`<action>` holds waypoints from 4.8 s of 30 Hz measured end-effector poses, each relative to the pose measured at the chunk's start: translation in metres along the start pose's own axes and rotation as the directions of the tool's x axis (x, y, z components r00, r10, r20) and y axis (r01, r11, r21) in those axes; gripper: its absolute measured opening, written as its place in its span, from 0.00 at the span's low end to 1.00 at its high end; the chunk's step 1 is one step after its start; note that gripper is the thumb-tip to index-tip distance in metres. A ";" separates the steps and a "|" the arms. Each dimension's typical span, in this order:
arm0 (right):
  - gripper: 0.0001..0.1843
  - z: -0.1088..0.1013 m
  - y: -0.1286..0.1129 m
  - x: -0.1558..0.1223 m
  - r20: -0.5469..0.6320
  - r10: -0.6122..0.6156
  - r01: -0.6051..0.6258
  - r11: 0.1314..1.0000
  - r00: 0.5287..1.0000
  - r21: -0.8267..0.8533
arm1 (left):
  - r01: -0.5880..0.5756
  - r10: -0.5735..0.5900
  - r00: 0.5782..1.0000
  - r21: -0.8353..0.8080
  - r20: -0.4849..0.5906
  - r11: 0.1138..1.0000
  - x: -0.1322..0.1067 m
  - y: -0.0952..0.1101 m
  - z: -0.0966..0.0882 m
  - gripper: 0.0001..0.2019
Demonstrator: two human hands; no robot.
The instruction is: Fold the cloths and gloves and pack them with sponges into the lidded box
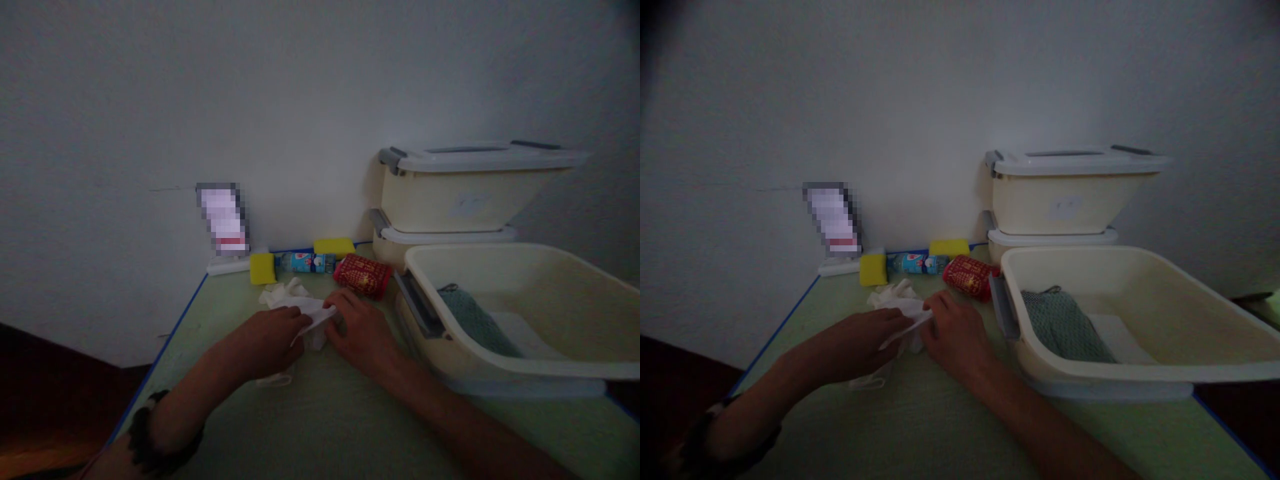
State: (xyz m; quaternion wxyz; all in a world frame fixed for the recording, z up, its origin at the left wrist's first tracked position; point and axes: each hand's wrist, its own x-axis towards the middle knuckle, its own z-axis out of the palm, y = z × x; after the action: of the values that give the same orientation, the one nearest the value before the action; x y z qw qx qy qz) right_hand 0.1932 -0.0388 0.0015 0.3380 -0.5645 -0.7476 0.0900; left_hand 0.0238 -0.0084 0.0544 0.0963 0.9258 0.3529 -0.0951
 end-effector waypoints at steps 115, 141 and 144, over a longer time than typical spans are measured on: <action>0.12 0.009 0.017 0.007 0.050 0.240 -0.214 0.927 0.969 -0.307 | 0.127 -0.210 0.954 -0.348 -0.212 0.929 0.022 -0.058 0.009 0.15; 0.09 0.010 0.006 -0.001 -0.193 -0.076 0.098 0.990 0.978 0.104 | -0.195 0.120 0.936 -0.206 -0.330 0.959 0.022 -0.035 0.012 0.14; 0.09 0.009 0.007 0.001 -0.180 -0.046 0.072 0.988 0.983 0.139 | -0.152 0.071 0.936 -0.214 -0.345 0.965 0.026 -0.035 0.016 0.11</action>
State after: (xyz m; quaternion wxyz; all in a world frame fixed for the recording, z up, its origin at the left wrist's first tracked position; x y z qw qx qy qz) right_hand 0.1932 -0.0334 -0.0090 0.4455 -0.5219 -0.7226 0.0836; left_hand 0.0175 0.0293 0.0285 0.1501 0.9290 0.3193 0.1118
